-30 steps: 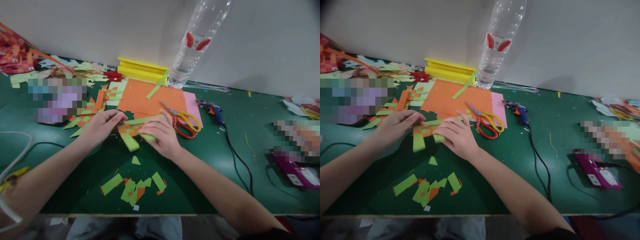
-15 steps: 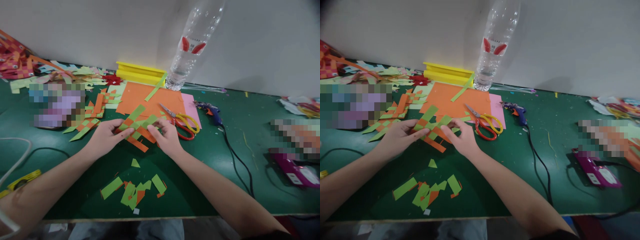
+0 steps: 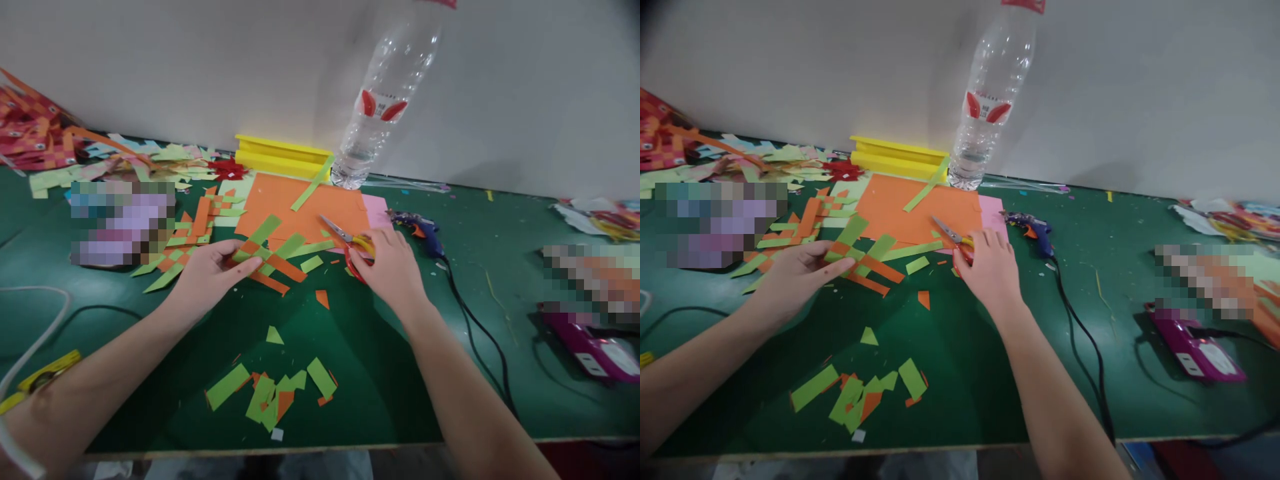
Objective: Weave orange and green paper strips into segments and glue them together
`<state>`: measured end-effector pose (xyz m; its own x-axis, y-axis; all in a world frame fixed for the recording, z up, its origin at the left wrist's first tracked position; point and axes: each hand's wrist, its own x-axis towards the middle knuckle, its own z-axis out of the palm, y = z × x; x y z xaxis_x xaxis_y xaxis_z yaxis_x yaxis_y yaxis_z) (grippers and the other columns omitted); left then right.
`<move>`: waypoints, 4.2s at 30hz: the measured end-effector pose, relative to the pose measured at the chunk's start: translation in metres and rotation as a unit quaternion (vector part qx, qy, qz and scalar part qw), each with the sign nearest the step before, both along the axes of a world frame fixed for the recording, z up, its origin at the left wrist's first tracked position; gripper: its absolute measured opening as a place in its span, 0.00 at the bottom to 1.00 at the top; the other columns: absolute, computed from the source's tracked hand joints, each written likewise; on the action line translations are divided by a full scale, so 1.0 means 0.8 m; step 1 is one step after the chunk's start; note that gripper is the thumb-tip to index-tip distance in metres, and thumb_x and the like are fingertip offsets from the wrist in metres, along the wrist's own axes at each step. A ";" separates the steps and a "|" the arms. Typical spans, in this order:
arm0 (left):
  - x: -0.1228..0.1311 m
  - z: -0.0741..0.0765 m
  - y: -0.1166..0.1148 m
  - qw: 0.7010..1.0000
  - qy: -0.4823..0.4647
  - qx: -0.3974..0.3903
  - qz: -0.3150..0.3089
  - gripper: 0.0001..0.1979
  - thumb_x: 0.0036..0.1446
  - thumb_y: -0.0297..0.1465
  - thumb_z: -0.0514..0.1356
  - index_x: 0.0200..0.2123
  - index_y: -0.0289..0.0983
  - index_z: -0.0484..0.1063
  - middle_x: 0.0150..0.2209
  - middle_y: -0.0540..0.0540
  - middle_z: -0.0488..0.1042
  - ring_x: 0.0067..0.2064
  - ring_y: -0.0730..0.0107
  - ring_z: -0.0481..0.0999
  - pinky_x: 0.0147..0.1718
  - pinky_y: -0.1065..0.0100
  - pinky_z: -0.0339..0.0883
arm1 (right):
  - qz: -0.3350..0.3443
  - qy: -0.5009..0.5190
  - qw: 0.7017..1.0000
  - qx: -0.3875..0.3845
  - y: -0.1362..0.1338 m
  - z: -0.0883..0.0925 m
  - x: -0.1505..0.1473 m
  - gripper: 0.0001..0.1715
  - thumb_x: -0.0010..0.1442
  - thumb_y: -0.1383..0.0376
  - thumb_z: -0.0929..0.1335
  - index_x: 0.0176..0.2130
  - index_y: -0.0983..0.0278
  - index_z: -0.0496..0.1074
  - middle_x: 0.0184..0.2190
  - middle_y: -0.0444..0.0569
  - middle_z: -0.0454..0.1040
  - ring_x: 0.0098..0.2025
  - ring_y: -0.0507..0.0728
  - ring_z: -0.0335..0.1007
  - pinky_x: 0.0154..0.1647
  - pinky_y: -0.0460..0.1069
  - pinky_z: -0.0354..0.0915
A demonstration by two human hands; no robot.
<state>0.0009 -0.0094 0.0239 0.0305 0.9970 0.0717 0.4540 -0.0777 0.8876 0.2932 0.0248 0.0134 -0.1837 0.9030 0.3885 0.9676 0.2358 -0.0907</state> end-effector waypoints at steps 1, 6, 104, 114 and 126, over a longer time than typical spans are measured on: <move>0.000 0.000 0.000 1.000 -0.005 0.001 -0.004 0.16 0.49 0.43 0.64 0.23 0.38 0.65 0.18 0.55 0.60 0.20 0.75 0.61 0.17 0.73 0.56 | -0.024 -0.010 0.999 -0.025 -0.001 0.001 0.005 0.18 0.60 0.58 0.64 0.46 0.67 0.69 0.45 0.59 0.73 0.48 0.67 0.68 0.45 0.58 0.66; 0.001 -0.001 0.002 0.999 -0.021 0.030 -0.039 0.13 0.50 0.41 0.63 0.35 0.37 0.74 0.32 0.46 0.77 0.29 0.65 0.76 0.21 0.70 0.69 | -0.112 -0.067 0.979 -0.159 -0.002 0.008 0.011 0.23 0.60 0.54 0.63 0.45 0.70 0.69 0.42 0.61 0.72 0.44 0.68 0.71 0.35 0.56 0.67; -0.006 0.007 -0.015 0.926 -0.051 0.358 -0.106 0.08 0.53 0.26 0.68 0.35 0.44 0.76 0.32 0.54 0.80 0.36 0.69 0.79 0.53 0.55 0.68 | 0.296 0.071 0.953 -0.009 -0.034 0.042 -0.016 0.25 0.50 0.58 0.70 0.46 0.64 0.66 0.40 0.56 0.73 0.44 0.63 0.70 0.42 0.56 0.69; -0.004 0.008 -0.012 0.895 -0.088 0.424 -0.110 0.06 0.53 0.27 0.68 0.35 0.39 0.77 0.31 0.51 0.80 0.34 0.71 0.80 0.50 0.59 0.72 | 0.335 0.072 0.938 0.046 -0.030 0.040 -0.012 0.26 0.51 0.59 0.71 0.48 0.66 0.67 0.37 0.54 0.74 0.39 0.61 0.71 0.37 0.54 0.70; -0.005 0.011 -0.009 0.891 -0.098 0.431 -0.107 0.05 0.53 0.27 0.68 0.35 0.40 0.79 0.30 0.50 0.81 0.33 0.69 0.80 0.48 0.56 0.71 | 0.354 0.030 0.925 0.131 -0.028 0.042 0.001 0.22 0.56 0.62 0.72 0.48 0.67 0.66 0.40 0.57 0.76 0.42 0.61 0.75 0.40 0.54 0.73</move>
<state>-0.0029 -0.0164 0.0323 0.1155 0.5423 0.8322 0.1900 -0.8344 0.5173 0.2937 0.0026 0.0472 -0.6646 0.4376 0.6056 0.5569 0.8305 0.0110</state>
